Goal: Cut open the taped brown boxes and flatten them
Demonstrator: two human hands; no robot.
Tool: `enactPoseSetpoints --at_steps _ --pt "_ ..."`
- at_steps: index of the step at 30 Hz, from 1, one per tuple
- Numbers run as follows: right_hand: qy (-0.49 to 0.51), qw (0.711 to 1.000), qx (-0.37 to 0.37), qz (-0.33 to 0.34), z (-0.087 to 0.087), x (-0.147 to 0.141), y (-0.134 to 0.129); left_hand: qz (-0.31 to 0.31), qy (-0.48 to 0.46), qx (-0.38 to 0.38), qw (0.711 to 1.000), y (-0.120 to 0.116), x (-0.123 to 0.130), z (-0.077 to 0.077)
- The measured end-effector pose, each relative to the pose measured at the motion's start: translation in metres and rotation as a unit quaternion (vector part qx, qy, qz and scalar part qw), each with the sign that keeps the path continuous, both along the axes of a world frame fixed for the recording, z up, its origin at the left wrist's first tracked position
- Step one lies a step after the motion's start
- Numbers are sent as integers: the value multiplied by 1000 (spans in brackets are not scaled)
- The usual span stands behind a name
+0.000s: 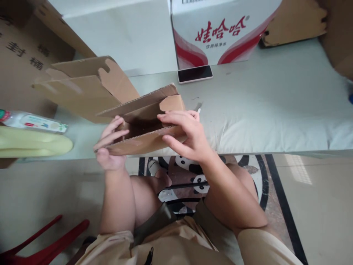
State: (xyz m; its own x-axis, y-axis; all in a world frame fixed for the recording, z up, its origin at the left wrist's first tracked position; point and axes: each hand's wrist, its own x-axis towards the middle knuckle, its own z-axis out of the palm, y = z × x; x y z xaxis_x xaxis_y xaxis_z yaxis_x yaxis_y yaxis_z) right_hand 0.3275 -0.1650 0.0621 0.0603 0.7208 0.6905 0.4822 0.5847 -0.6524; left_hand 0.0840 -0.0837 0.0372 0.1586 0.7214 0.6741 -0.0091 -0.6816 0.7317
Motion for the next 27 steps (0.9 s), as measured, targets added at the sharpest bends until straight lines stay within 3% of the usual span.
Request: enactPoseSetpoints --at_steps 3,6,11,18,24,27 --pt "23 1000 -14 2 -2 -3 0 27 2 -35 999 1 -2 0" --pt "50 998 -16 -44 -9 -2 3 56 3 -88 995 3 -5 0" --pt "40 985 -18 -168 -25 6 11 -4 80 -117 990 3 -11 0" --pt "49 988 -86 -115 -36 21 24 56 52 -82 994 -6 -12 -9" --pt "108 986 -128 -11 -37 20 30 1 82 -73 994 -3 -18 -15" --pt "100 986 -129 -41 -39 20 25 -1 69 -89 994 -2 -14 -12"
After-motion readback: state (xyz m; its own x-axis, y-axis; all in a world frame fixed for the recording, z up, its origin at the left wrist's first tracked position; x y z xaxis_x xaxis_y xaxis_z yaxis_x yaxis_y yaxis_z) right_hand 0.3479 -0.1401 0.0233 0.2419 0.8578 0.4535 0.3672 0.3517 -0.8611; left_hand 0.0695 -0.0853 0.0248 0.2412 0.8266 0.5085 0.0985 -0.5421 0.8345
